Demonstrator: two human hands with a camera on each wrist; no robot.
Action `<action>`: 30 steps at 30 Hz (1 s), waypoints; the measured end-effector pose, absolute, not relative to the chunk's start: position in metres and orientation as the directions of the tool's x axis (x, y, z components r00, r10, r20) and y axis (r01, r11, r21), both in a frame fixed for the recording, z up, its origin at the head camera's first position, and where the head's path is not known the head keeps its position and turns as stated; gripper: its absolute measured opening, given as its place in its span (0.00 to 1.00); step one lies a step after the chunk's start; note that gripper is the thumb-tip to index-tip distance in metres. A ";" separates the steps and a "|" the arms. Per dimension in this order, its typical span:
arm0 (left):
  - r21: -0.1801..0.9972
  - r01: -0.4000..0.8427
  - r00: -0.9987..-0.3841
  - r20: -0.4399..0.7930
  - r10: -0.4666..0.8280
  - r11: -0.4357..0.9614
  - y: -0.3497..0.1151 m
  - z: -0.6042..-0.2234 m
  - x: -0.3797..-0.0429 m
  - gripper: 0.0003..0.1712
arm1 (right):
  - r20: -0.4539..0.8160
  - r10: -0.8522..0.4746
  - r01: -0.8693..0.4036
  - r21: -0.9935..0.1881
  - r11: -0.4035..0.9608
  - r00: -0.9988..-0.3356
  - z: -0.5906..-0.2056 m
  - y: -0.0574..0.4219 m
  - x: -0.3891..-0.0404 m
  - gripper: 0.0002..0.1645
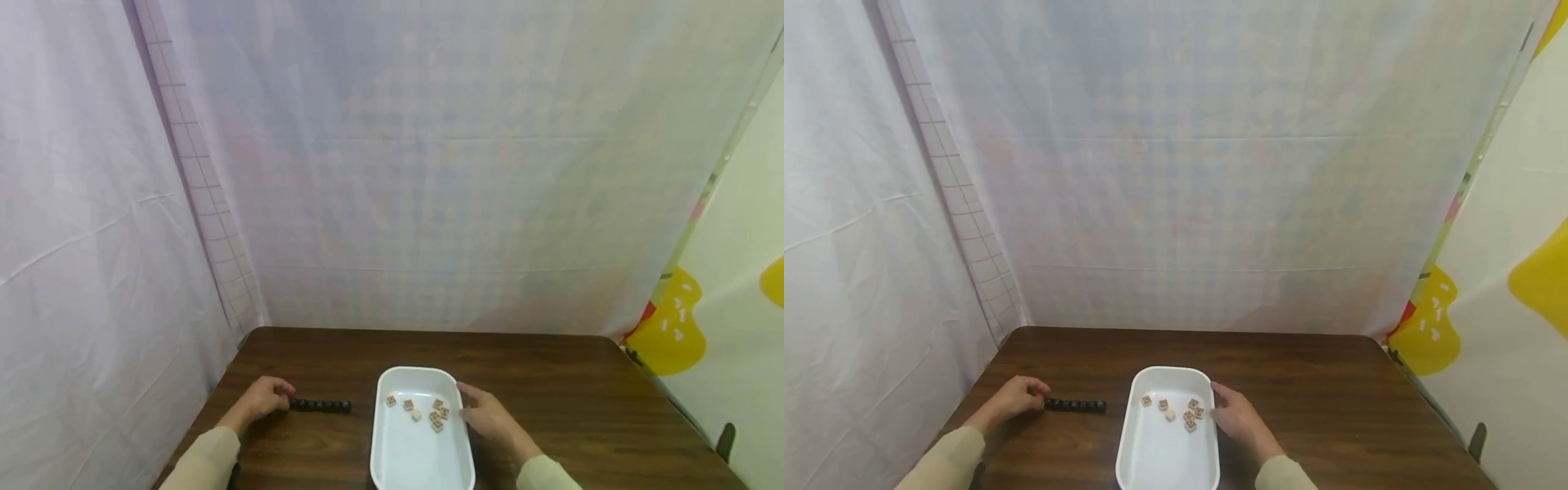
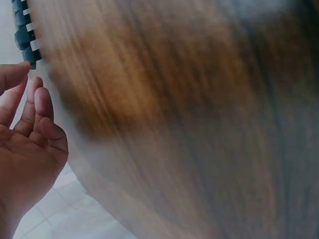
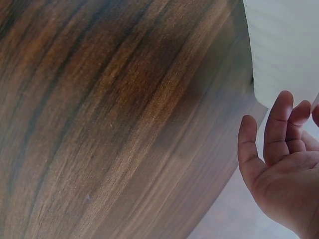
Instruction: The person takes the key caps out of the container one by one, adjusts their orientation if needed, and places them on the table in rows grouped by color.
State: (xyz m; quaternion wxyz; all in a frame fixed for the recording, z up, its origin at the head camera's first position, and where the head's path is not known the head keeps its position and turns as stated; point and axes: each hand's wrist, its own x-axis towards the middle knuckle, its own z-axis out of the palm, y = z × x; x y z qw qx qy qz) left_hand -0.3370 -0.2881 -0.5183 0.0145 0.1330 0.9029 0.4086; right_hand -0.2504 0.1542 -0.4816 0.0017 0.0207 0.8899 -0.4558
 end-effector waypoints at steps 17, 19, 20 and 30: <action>0.745 0.327 -0.938 0.181 0.295 0.581 -0.236 -0.481 -0.342 0.16 | -0.040 0.051 0.062 -0.811 0.581 -0.998 -0.485 0.154 -0.249 0.36; 0.744 0.351 -0.928 0.196 0.317 0.568 -0.224 -0.477 -0.343 0.16 | -0.046 0.056 0.071 -0.808 0.584 -0.997 -0.485 0.154 -0.249 0.36; 0.746 0.360 -0.923 0.199 0.328 0.560 -0.217 -0.475 -0.343 0.16 | -0.054 0.059 0.078 -0.808 0.584 -0.997 -0.484 0.154 -0.249 0.36; 0.756 0.439 -0.867 0.216 0.449 0.485 -0.156 -0.462 -0.339 0.16 | -0.051 0.056 0.074 -0.812 0.578 -0.997 -0.482 0.154 -0.251 0.35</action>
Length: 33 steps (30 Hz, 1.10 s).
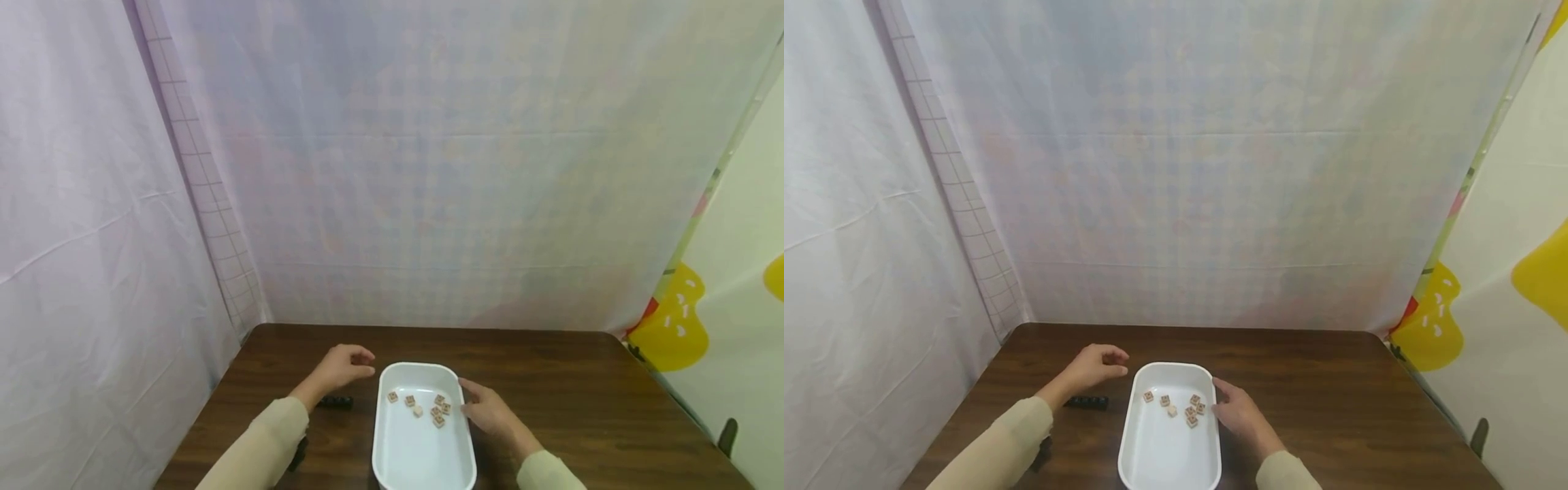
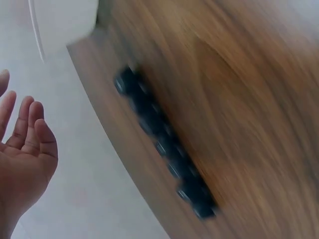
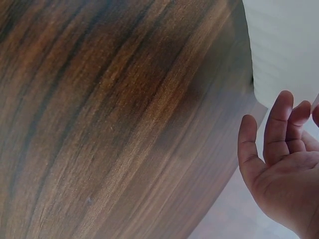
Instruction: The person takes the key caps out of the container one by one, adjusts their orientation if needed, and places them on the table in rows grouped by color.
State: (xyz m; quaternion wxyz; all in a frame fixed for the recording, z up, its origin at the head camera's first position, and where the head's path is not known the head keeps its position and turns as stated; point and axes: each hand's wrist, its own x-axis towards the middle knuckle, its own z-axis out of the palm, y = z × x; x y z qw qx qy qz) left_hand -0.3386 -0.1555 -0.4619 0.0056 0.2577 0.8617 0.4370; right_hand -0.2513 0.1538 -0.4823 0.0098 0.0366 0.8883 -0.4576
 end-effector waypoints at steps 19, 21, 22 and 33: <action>0.672 0.559 -0.779 0.225 0.585 0.486 -0.081 -0.471 -0.324 0.15 | -0.058 0.058 0.081 -0.801 0.594 -0.997 -0.482 0.155 -0.252 0.36; 0.656 0.578 -0.765 0.228 0.602 0.486 -0.076 -0.474 -0.324 0.15 | -0.055 0.058 0.079 -0.802 0.593 -0.997 -0.481 0.155 -0.252 0.36; 0.650 0.584 -0.760 0.227 0.608 0.486 -0.074 -0.475 -0.324 0.14 | -0.053 0.056 0.076 -0.805 0.589 -0.997 -0.481 0.155 -0.252 0.36; 0.581 0.601 -0.753 0.180 0.633 0.549 -0.056 -0.480 -0.322 0.13 | 0.007 0.043 0.019 -0.814 0.580 -0.999 -0.480 0.153 -0.249 0.35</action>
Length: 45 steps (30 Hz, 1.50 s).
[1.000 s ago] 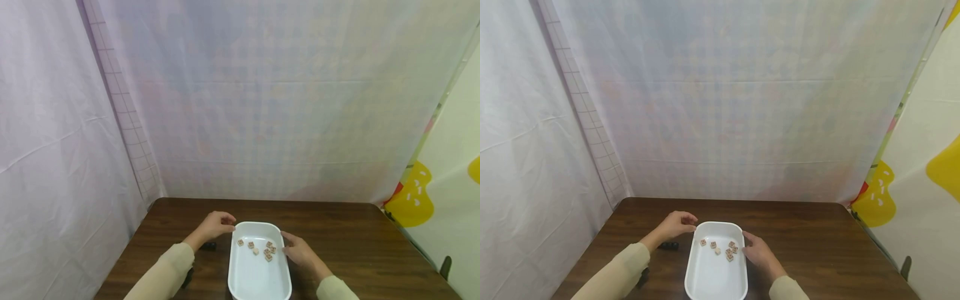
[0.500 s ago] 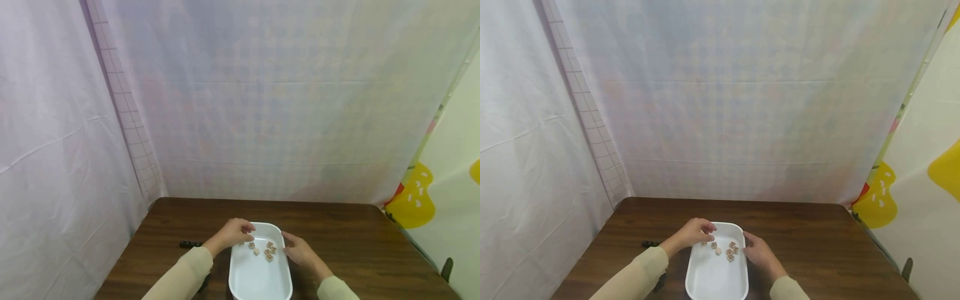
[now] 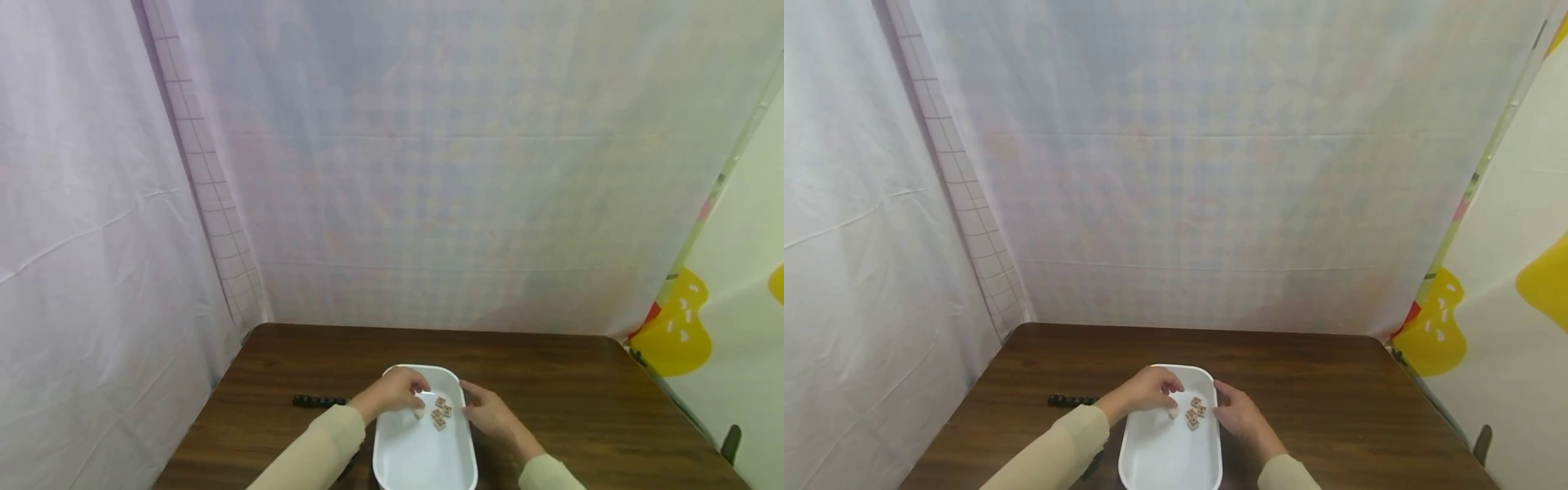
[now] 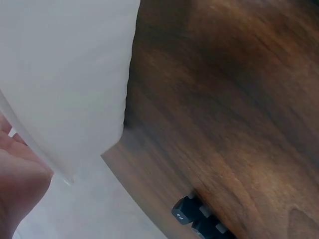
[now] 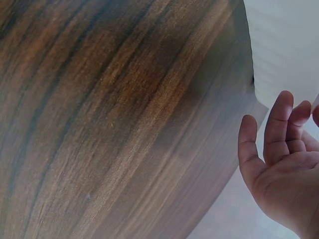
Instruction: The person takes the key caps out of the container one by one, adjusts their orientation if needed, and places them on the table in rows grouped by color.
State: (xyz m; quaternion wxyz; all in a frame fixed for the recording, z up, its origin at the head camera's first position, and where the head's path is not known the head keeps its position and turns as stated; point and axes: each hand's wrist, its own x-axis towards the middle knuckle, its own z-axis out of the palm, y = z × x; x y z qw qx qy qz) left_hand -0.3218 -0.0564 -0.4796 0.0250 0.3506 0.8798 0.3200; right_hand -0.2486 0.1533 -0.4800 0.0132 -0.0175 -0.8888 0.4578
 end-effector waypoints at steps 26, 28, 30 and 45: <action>0.146 0.653 -0.757 0.080 0.649 0.743 -0.038 -0.493 -0.322 0.09 | -0.017 0.041 0.038 -0.805 0.591 -0.999 -0.482 0.155 -0.250 0.34; 0.146 0.655 -0.755 0.085 0.650 0.742 -0.038 -0.493 -0.322 0.07 | -0.017 0.040 0.038 -0.808 0.588 -0.999 -0.481 0.155 -0.249 0.34; 0.161 0.661 -0.750 0.087 0.656 0.733 -0.038 -0.492 -0.323 0.07 | -0.010 0.039 0.032 -0.808 0.589 -0.999 -0.481 0.155 -0.250 0.35; 0.393 0.680 -0.722 0.210 0.659 0.619 -0.053 -0.480 -0.325 0.05 | 0.004 0.037 0.018 -0.805 0.592 -0.999 -0.480 0.155 -0.248 0.34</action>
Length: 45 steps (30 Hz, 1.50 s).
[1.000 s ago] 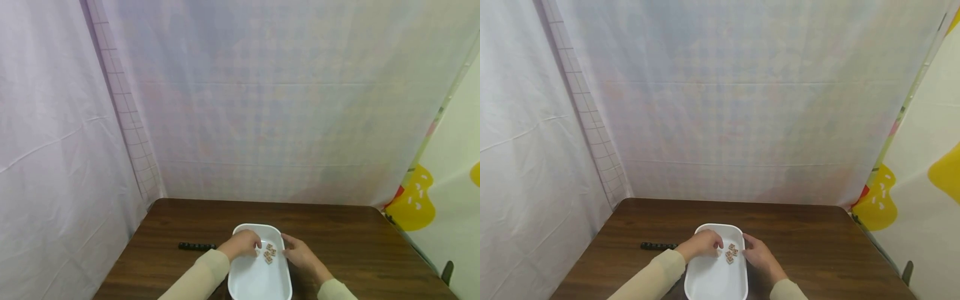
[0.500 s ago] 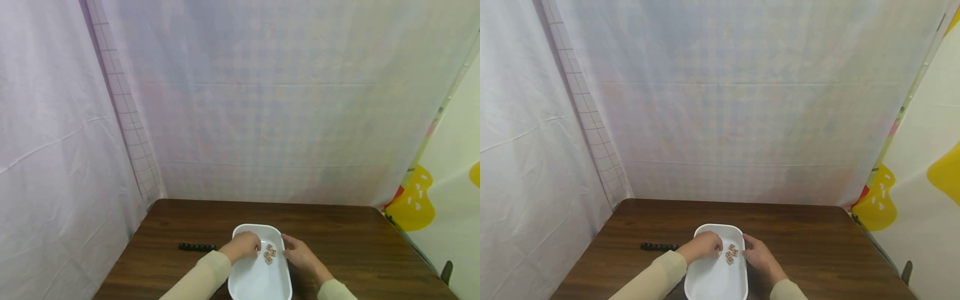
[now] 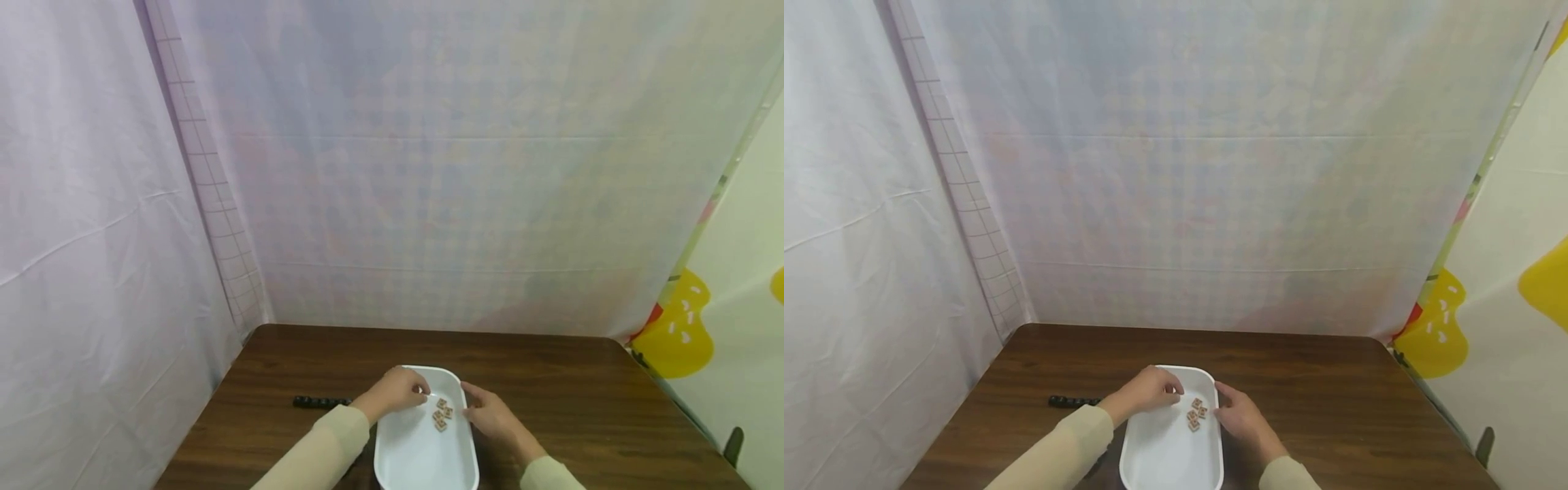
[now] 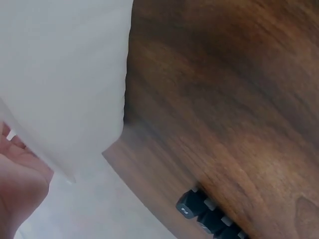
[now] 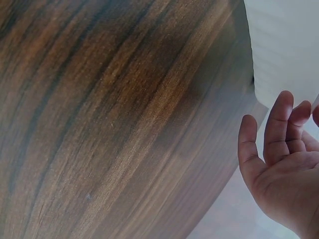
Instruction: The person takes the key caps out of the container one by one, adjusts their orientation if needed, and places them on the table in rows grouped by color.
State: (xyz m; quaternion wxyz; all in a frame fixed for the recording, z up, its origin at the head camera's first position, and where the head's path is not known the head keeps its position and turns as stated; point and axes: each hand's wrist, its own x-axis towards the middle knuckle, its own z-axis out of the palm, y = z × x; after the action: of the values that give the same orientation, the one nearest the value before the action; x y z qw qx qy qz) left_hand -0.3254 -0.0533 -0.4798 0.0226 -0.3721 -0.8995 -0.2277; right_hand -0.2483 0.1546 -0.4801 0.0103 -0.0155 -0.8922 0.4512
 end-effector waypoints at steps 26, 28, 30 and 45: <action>0.678 0.525 -0.831 0.279 0.481 0.514 -0.132 -0.466 -0.337 0.08 | -0.055 0.046 0.072 -0.814 0.577 -0.997 -0.479 0.155 -0.251 0.35; 0.679 0.529 -0.830 0.291 0.475 0.508 -0.141 -0.467 -0.337 0.07 | -0.044 0.043 0.061 -0.814 0.577 -0.998 -0.480 0.155 -0.251 0.35; 0.679 0.533 -0.830 0.306 0.466 0.505 -0.150 -0.468 -0.336 0.07 | -0.035 0.043 0.053 -0.814 0.579 -0.998 -0.480 0.155 -0.251 0.35; 0.693 0.511 -0.837 0.266 0.478 0.508 -0.199 -0.494 -0.313 0.07 | -0.012 0.044 0.037 -0.791 0.610 -0.999 -0.481 0.154 -0.251 0.34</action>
State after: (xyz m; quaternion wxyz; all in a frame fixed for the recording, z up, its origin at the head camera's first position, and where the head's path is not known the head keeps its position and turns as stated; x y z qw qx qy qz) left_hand -0.3132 -0.1988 -0.4941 0.0200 -0.2848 -0.8682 -0.4058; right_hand -0.2506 0.1538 -0.4809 0.0045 -0.0226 -0.8973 0.4407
